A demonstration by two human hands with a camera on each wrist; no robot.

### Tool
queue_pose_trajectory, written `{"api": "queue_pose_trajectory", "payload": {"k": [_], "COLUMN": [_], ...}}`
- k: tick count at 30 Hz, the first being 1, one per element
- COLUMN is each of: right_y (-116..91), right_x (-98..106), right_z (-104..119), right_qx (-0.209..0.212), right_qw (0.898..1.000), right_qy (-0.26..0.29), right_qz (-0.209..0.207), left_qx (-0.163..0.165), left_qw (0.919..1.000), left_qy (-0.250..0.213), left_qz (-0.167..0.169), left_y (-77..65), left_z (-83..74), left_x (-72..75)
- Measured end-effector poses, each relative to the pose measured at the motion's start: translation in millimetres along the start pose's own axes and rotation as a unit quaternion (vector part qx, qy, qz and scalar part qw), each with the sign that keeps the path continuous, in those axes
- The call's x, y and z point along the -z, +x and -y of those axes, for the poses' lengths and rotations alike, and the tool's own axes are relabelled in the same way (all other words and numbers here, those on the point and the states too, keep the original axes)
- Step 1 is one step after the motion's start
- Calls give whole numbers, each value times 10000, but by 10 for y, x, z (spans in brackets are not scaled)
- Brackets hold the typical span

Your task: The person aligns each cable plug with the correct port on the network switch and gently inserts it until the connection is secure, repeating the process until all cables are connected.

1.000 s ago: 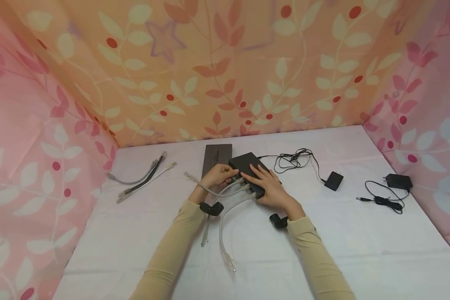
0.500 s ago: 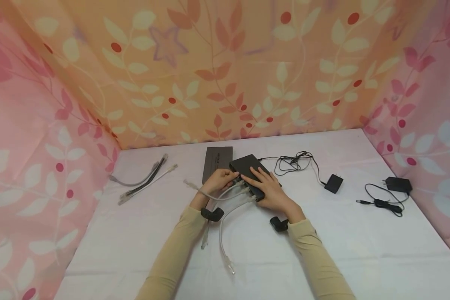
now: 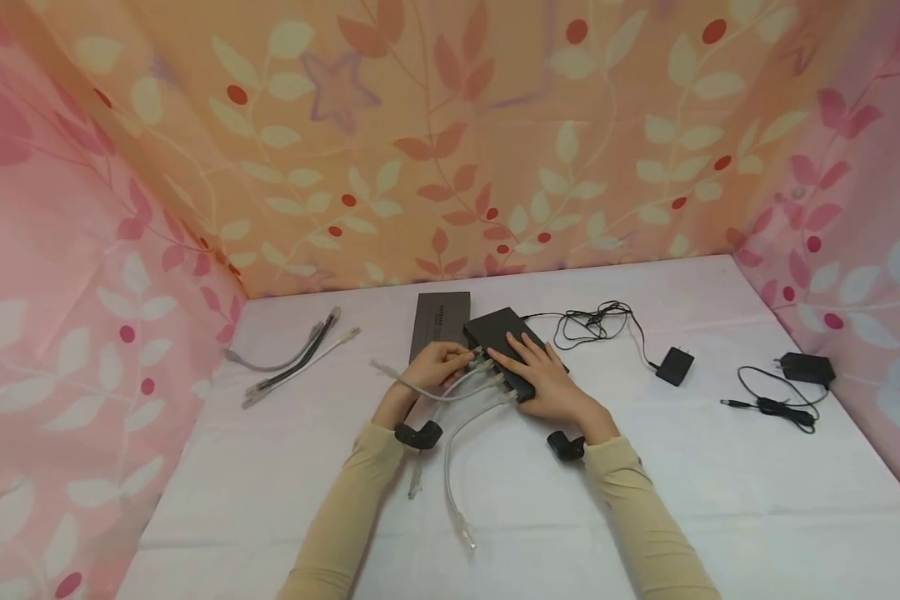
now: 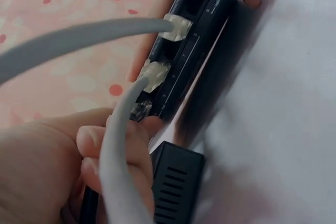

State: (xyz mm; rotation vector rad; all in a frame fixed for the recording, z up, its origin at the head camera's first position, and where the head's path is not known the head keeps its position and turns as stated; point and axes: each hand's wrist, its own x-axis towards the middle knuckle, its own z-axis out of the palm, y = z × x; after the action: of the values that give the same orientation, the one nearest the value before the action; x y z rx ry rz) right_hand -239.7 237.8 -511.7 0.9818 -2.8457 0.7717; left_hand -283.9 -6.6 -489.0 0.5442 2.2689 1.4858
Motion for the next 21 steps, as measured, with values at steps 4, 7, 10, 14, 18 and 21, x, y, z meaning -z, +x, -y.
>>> {"api": "queue_pose_trajectory", "payload": {"k": [4, 7, 10, 14, 18, 21], "right_y": [-9, -11, -18, -44, -77, -105], "right_x": [30, 47, 59, 67, 78, 86], "right_z": [-4, 2, 3, -19, -28, -34], "right_qx": [29, 55, 87, 67, -18, -108], "right_qw": [9996, 9992, 9990, 9987, 9987, 9988], "right_qy": [226, 349, 416, 476, 471, 431], "right_qz": [137, 174, 159, 184, 210, 191], "left_qx": [-143, -184, -186, -227, -490, -649], "left_qw": [9999, 9995, 9993, 9973, 9827, 9640], "left_qy": [23, 142, 188, 555, 1664, 2476], "left_qz": [-85, -190, -280, -415, -644, -720], "left_y": [-6, -7, 2, 25, 67, 97], "left_z": [-1, 2, 10, 10, -15, -58], "left_x": [-19, -33, -53, -87, -130, -163]}}
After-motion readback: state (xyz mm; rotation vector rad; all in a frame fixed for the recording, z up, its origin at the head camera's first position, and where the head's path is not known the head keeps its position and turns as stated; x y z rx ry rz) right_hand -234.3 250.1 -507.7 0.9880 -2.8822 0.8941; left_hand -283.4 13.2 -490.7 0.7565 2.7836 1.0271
